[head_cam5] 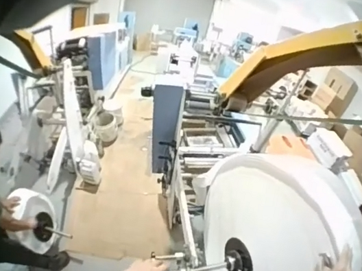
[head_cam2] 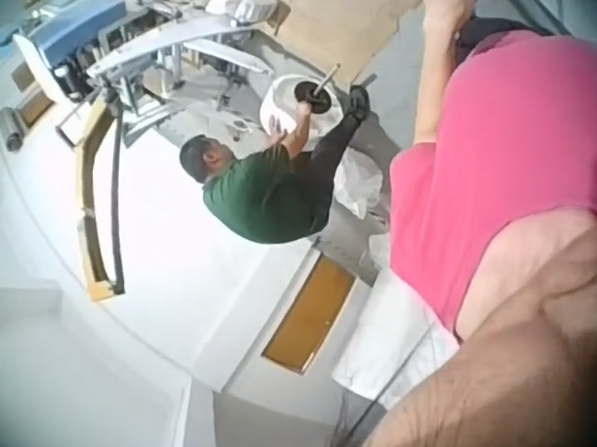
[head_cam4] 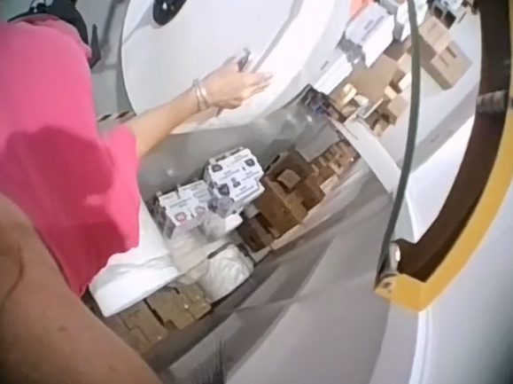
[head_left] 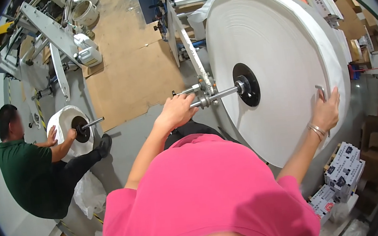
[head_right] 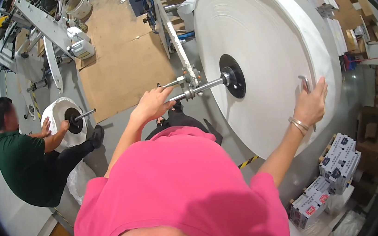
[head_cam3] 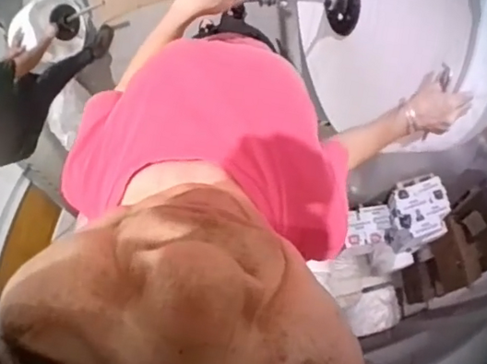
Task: Mounting a large roll of white paper onto an industrial processing machine and preparing the feed.
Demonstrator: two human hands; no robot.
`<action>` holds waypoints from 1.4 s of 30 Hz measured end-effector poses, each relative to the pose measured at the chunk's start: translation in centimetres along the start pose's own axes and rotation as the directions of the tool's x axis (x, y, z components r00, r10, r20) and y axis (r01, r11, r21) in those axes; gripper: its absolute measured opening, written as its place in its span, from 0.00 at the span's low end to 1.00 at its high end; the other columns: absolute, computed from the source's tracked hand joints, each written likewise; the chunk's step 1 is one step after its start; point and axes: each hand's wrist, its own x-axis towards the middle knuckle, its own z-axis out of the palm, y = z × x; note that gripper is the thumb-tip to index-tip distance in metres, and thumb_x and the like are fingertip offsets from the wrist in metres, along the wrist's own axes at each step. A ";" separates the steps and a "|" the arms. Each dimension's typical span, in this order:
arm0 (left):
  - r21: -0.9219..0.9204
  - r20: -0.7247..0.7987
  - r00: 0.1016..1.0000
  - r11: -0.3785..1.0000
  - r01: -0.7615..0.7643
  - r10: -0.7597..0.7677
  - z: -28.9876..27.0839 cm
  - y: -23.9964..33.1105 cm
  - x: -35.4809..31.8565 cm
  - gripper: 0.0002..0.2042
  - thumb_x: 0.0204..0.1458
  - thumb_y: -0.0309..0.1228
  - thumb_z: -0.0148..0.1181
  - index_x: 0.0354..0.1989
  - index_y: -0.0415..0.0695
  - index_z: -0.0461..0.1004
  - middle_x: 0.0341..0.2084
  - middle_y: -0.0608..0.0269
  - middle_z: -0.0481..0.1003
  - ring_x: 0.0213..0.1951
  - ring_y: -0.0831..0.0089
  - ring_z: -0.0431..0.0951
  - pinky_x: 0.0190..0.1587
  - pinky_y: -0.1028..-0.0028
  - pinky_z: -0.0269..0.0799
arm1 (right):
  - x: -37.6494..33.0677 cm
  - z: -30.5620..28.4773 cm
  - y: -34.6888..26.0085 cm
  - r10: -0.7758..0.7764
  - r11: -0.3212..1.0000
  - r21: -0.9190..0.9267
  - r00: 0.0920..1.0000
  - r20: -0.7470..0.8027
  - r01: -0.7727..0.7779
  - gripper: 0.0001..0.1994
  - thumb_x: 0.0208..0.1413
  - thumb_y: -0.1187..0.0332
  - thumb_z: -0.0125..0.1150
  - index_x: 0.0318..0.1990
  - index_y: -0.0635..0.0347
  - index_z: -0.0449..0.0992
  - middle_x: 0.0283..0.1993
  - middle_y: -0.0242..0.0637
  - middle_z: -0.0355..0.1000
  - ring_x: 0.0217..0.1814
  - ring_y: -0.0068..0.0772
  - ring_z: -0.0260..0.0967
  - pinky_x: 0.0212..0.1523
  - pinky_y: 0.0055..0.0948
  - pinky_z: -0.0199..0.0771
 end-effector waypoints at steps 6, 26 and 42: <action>0.033 0.178 0.970 0.984 -0.175 0.167 0.6 2.1 3.6 0.20 0.47 0.41 0.51 0.47 0.44 0.63 0.39 0.55 0.69 0.44 0.58 0.68 0.42 0.59 0.65 | -1.9 -0.6 2.1 0.165 0.983 0.065 0.983 0.083 -0.170 0.23 0.45 0.62 0.60 0.51 0.51 0.64 0.52 0.40 0.64 0.50 0.43 0.65 0.43 0.37 0.69; -0.967 0.071 0.997 -0.243 0.079 0.039 -5.6 7.8 30.8 0.20 0.55 0.43 0.42 0.43 0.36 0.61 0.33 0.55 0.71 0.38 0.63 0.73 0.43 0.67 0.69 | -11.4 2.4 10.6 0.365 0.866 0.358 0.931 0.024 -0.349 0.25 0.41 0.72 0.62 0.51 0.59 0.64 0.52 0.46 0.64 0.52 0.44 0.64 0.46 0.33 0.68; -0.809 0.535 0.798 -0.439 0.390 -0.278 -8.4 -5.4 49.6 0.29 0.52 0.51 0.43 0.42 0.29 0.58 0.37 0.47 0.64 0.37 0.57 0.69 0.34 0.65 0.70 | -13.8 2.6 11.3 0.598 0.711 0.312 0.776 0.202 -0.630 0.25 0.46 0.69 0.59 0.53 0.58 0.63 0.52 0.45 0.65 0.52 0.44 0.64 0.46 0.31 0.66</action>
